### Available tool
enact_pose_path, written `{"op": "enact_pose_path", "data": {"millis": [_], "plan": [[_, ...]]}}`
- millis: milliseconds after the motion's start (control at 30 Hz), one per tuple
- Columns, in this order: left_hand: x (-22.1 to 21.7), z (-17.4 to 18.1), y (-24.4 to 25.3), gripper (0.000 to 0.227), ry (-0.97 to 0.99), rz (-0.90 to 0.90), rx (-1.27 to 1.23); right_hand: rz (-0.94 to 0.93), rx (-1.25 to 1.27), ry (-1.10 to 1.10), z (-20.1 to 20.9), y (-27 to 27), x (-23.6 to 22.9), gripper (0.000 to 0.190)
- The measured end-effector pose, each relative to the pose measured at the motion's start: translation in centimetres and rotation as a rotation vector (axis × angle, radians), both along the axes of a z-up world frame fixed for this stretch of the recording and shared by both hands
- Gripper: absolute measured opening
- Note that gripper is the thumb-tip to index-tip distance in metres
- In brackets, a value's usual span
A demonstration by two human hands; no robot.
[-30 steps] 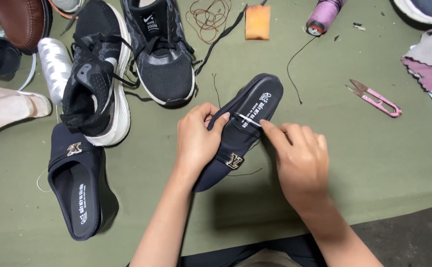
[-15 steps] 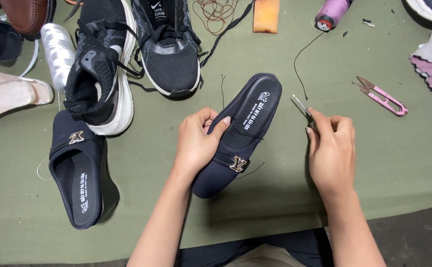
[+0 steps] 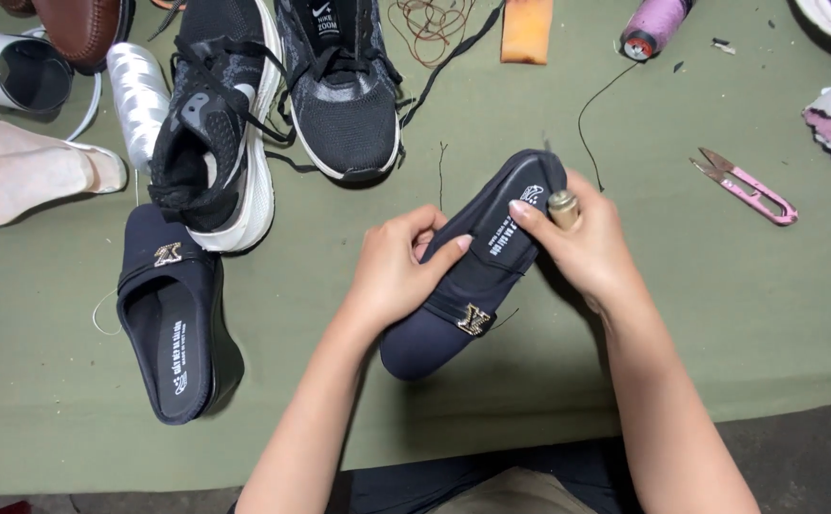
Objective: The person uses a stitching awl and thread to sew the sole of a dark blue slip-on shoe. They repeatedly pierce the sole, pull the thread through, and tighten the stitches while holding the shoe steady on a workbench.
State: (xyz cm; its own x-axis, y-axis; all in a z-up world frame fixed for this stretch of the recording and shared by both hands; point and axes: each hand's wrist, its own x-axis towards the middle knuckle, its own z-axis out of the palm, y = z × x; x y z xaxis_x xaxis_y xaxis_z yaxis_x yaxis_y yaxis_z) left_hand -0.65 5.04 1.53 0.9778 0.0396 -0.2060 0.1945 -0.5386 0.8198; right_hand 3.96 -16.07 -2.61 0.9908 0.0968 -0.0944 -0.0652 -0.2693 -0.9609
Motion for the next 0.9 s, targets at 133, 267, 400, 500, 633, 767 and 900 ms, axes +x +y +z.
{"op": "enact_pose_path", "data": {"millis": [133,267,400,500,633,767,900], "plan": [[0.6,2.3,0.6,0.021,-0.023,-0.098,0.099,-0.108,0.101,0.226,-0.5,-0.9,-1.2,0.029],[1.0,4.4,2.1,0.032,-0.096,-0.088,0.183,-0.104,0.029,0.184,0.5,-0.6,-2.6,0.017],[-0.4,4.3,4.3,0.035,-0.481,0.244,0.729,-0.167,0.088,0.227,0.3,-0.1,-3.2,0.016],[-3.8,4.7,2.3,0.028,-0.603,0.284,0.746,-0.185,0.15,0.211,1.3,0.4,-4.1,0.017],[-5.9,0.8,-1.3,0.016,-0.48,0.126,0.358,-0.19,0.206,0.212,1.6,0.4,-4.6,0.018],[-4.2,-0.8,-1.8,0.019,-0.421,0.111,0.343,-0.197,0.24,0.209,1.6,0.1,-5.7,0.02],[-2.2,-0.6,-2.4,0.017,-0.427,0.101,0.334,-0.151,0.201,0.228,2.0,-0.8,-5.8,0.021]]}}
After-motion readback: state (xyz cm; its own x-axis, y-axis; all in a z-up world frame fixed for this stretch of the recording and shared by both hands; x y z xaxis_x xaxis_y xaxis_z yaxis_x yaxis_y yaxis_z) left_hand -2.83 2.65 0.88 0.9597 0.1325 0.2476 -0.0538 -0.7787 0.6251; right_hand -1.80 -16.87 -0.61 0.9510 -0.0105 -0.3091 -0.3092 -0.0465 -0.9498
